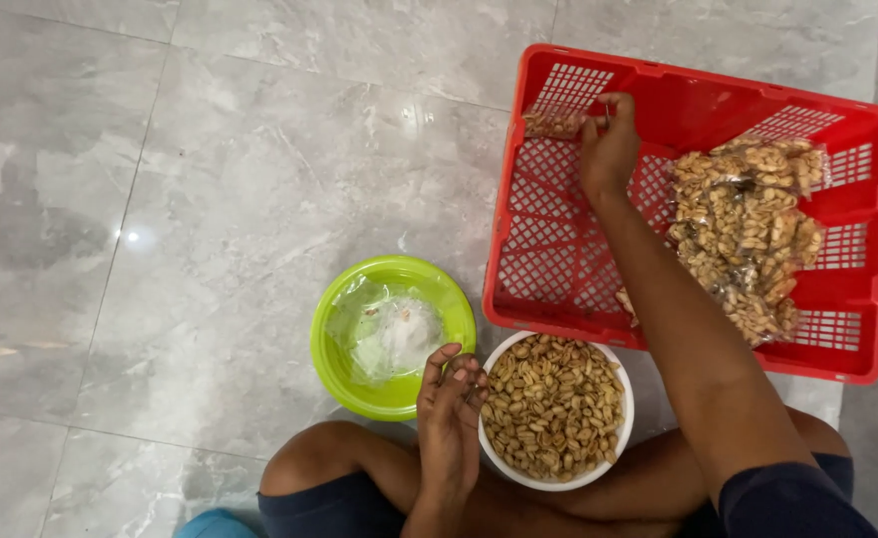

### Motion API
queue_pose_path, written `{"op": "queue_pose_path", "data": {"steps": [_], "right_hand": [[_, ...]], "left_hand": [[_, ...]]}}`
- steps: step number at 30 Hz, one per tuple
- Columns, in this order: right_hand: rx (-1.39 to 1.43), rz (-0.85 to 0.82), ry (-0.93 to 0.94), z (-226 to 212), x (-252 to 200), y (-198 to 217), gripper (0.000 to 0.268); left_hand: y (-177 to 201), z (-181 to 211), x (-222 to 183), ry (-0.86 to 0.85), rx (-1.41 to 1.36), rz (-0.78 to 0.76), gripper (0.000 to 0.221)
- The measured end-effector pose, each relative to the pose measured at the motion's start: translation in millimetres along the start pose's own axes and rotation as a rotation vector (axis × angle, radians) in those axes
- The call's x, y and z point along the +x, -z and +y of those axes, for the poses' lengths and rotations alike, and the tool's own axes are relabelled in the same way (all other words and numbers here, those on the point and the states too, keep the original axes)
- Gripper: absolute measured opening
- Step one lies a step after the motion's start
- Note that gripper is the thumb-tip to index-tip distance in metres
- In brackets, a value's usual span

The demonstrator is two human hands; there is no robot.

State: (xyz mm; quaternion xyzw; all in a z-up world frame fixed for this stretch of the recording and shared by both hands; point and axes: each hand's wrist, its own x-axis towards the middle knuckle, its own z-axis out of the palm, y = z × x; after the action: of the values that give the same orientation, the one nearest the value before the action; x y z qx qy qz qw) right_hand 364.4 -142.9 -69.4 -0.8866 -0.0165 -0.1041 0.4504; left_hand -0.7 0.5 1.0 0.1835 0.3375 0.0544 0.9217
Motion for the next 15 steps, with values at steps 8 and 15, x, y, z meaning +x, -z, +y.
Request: {"op": "queue_pose_path", "data": {"steps": [8,15], "right_hand": [[0.088,0.212,0.289,-38,-36,41,0.026],[0.155,0.164,0.568,-107,-119,151,0.028]], "left_hand": [[4,-9,2,-0.046,0.084,-0.082,0.029],[2,-21,-3,-0.322,0.594,-0.152,0.018]]}}
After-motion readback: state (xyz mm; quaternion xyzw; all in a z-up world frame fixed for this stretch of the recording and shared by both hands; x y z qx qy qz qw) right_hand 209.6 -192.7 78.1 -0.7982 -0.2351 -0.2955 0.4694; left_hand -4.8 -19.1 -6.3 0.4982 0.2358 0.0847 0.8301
